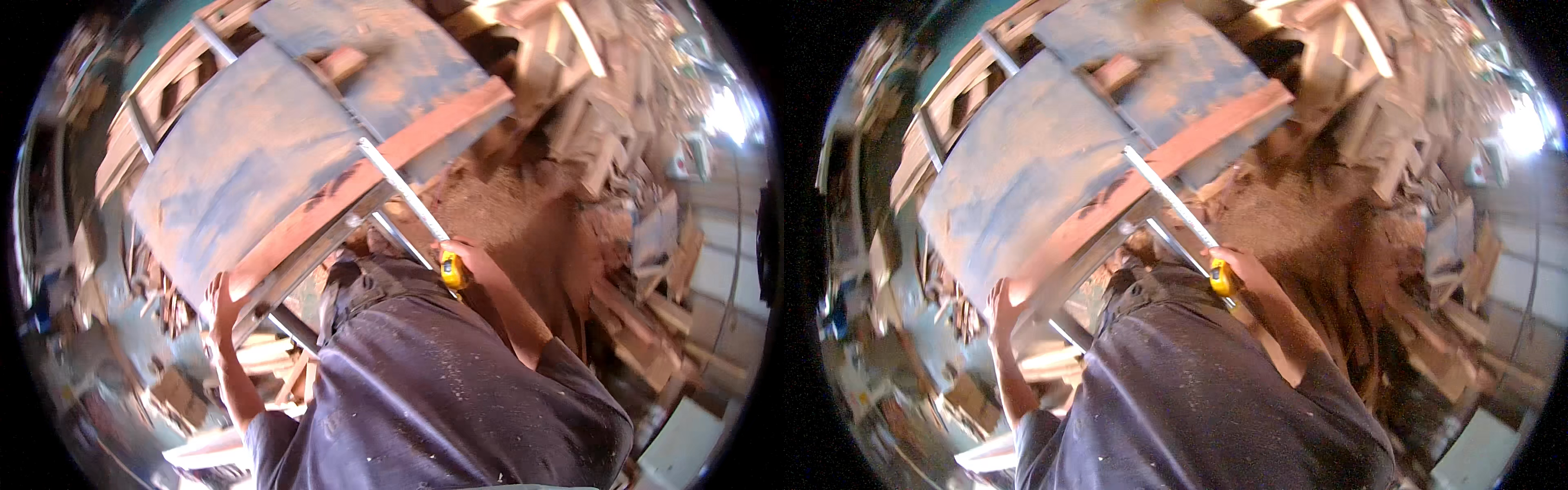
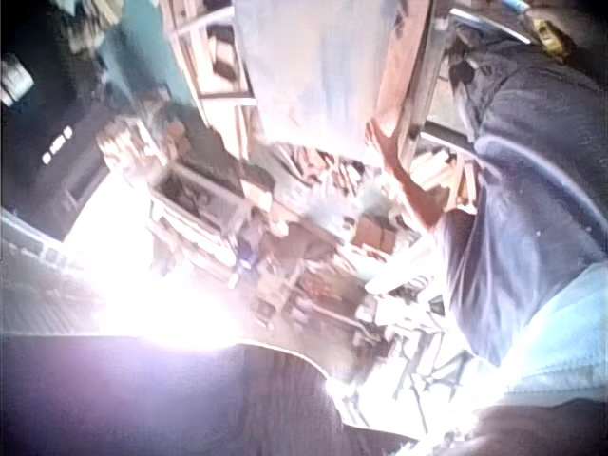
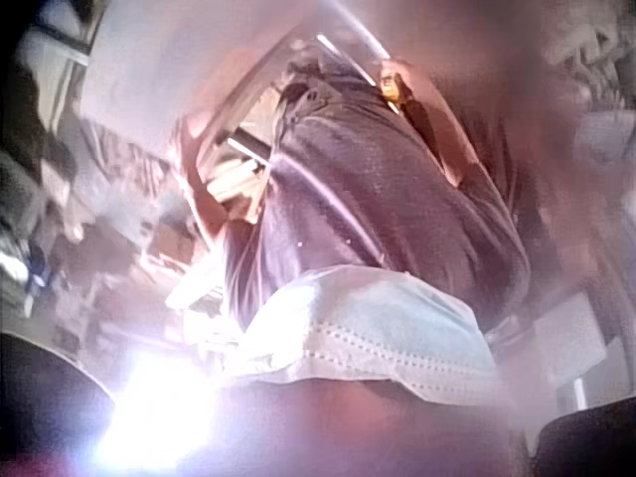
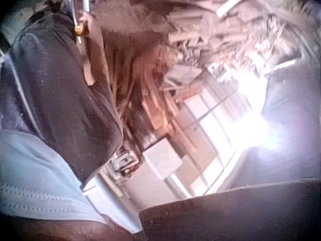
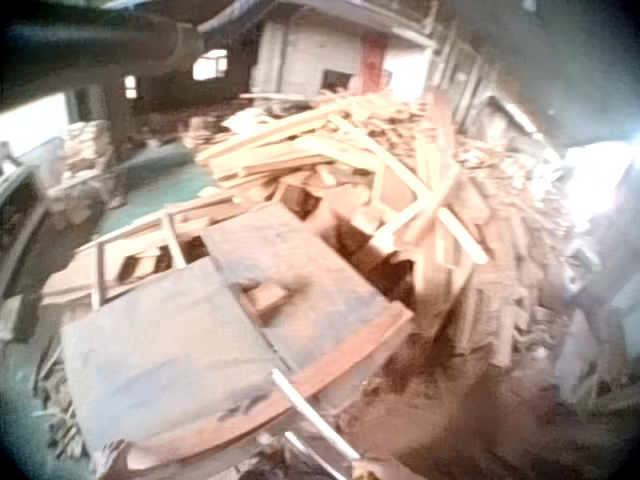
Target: The person measures several wooden planks with a tape measure in a workshop. They pick up planks from a pile, measure their length, and place them back down or on a table saw surface.
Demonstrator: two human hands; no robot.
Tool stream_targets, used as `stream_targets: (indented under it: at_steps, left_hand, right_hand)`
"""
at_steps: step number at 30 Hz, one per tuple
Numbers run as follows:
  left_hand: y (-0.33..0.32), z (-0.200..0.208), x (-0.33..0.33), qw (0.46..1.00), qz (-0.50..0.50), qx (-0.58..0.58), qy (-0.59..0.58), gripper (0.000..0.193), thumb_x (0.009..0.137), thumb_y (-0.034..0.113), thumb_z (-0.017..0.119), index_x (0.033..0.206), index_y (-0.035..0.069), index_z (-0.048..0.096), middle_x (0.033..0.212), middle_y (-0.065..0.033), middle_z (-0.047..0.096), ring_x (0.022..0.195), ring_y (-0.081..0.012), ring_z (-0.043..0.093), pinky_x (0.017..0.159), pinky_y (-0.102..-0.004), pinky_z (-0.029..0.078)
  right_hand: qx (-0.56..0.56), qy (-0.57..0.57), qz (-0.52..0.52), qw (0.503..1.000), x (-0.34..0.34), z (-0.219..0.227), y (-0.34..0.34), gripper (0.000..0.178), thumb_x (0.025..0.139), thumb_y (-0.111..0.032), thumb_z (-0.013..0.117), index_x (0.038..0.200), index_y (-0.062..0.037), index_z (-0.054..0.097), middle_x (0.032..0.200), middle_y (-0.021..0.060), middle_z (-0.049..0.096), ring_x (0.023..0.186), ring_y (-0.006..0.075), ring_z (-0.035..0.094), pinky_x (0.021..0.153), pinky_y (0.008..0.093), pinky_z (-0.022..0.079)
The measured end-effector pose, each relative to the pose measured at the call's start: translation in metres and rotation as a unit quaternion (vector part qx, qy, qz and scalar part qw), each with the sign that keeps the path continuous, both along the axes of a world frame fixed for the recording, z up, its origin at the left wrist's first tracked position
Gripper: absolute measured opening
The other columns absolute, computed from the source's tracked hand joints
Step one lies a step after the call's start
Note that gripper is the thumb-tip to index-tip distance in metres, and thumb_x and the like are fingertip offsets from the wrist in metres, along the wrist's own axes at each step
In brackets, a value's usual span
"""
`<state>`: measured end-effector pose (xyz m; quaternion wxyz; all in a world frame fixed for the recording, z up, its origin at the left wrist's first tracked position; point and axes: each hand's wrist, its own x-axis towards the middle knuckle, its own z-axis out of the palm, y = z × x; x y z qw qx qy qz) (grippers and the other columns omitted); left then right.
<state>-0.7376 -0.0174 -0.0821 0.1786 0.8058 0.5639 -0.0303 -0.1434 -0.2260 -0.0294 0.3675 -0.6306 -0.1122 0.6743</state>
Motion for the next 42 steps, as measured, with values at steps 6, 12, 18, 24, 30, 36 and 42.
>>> stream_targets:
  at_steps: [6, 12, 18, 24, 30, 36, 42]
  left_hand:
    - [-0.041, 0.054, 0.09, 0.986, 0.156, 0.019, -0.051, 0.056, 0.083, 0.025, 0.073, 0.134, 0.004, 0.063, 0.145, -0.0197, 0.055, 0.136, -0.0369, 0.049, 0.115, -0.0487, 0.038]
    - [-0.098, 0.062, 0.225, 0.923, 0.032, 0.166, -0.346, 0.016, 0.076, 0.011, 0.071, 0.081, 0.005, 0.057, 0.082, -0.0121, 0.065, 0.082, -0.0351, 0.066, 0.074, -0.0453, 0.055]
    - [-0.114, 0.056, 0.218, 0.912, 0.068, 0.137, -0.381, 0.011, 0.08, 0.008, 0.072, 0.081, 0.005, 0.061, 0.08, -0.0118, 0.066, 0.076, -0.0317, 0.067, 0.071, -0.0427, 0.056]
    - [-0.115, 0.062, 0.172, 0.906, 0.193, 0.171, -0.335, 0.013, 0.079, 0.006, 0.074, 0.079, 0.005, 0.062, 0.077, -0.0129, 0.066, 0.074, -0.033, 0.066, 0.067, -0.0427, 0.054]
    - [-0.082, 0.048, 0.145, 0.926, 0.189, 0.148, -0.29, 0.035, 0.076, 0.016, 0.083, 0.105, 0.003, 0.068, 0.112, -0.0161, 0.069, 0.108, -0.0366, 0.064, 0.094, -0.0473, 0.051]
    - [-0.039, 0.016, 0.122, 0.982, 0.128, 0.087, -0.107, 0.067, 0.076, 0.026, 0.085, 0.132, 0.002, 0.055, 0.148, -0.0226, 0.046, 0.143, -0.0429, 0.038, 0.116, -0.0548, 0.033]
    - [-0.03, -0.001, 0.114, 0.991, 0.126, 0.039, -0.012, 0.073, 0.087, 0.036, 0.078, 0.142, -0.002, 0.05, 0.155, -0.0213, 0.044, 0.149, -0.0392, 0.033, 0.119, -0.0531, 0.029]
  right_hand:
    - [0.038, -0.095, 0.187, 0.977, -0.009, -0.017, 0.03, 0.028, 0.099, -0.031, 0.064, 0.11, -0.0096, 0.078, 0.084, -0.0028, 0.065, 0.072, 0.009, 0.056, 0.066, 0.0252, 0.044]
    - [0.181, -0.275, 0.487, 0.809, -0.094, 0.03, 0.135, 0.029, 0.096, -0.031, 0.063, 0.096, -0.0032, 0.073, 0.077, 0.0125, 0.068, 0.07, 0.0233, 0.064, 0.064, 0.037, 0.047]
    - [0.328, -0.265, 0.573, 0.703, -0.221, -0.008, 0.226, 0.035, 0.095, -0.037, 0.058, 0.091, -0.0043, 0.07, 0.082, 0.0206, 0.068, 0.079, 0.0382, 0.068, 0.071, 0.0446, 0.051]
    - [0.302, -0.218, 0.628, 0.683, -0.302, -0.02, 0.252, 0.038, 0.094, -0.038, 0.057, 0.09, -0.0025, 0.07, 0.087, 0.0202, 0.07, 0.083, 0.0373, 0.068, 0.074, 0.0454, 0.051]
    - [0.272, -0.272, 0.599, 0.702, -0.283, -0.019, 0.253, 0.043, 0.095, -0.045, 0.057, 0.097, -0.0061, 0.075, 0.09, 0.0217, 0.072, 0.086, 0.0387, 0.071, 0.076, 0.0477, 0.053]
    - [0.156, -0.373, 0.502, 0.764, -0.12, -0.032, 0.262, 0.041, 0.094, -0.051, 0.064, 0.103, -0.0135, 0.078, 0.086, 0.009, 0.076, 0.083, 0.025, 0.072, 0.077, 0.0428, 0.056]
    - [0.02, -0.602, 0.286, 0.745, 0.096, 0.015, 0.26, 0.036, 0.09, -0.042, 0.073, 0.101, -0.0076, 0.078, 0.089, 0.0075, 0.076, 0.082, 0.0204, 0.07, 0.075, 0.0385, 0.054]
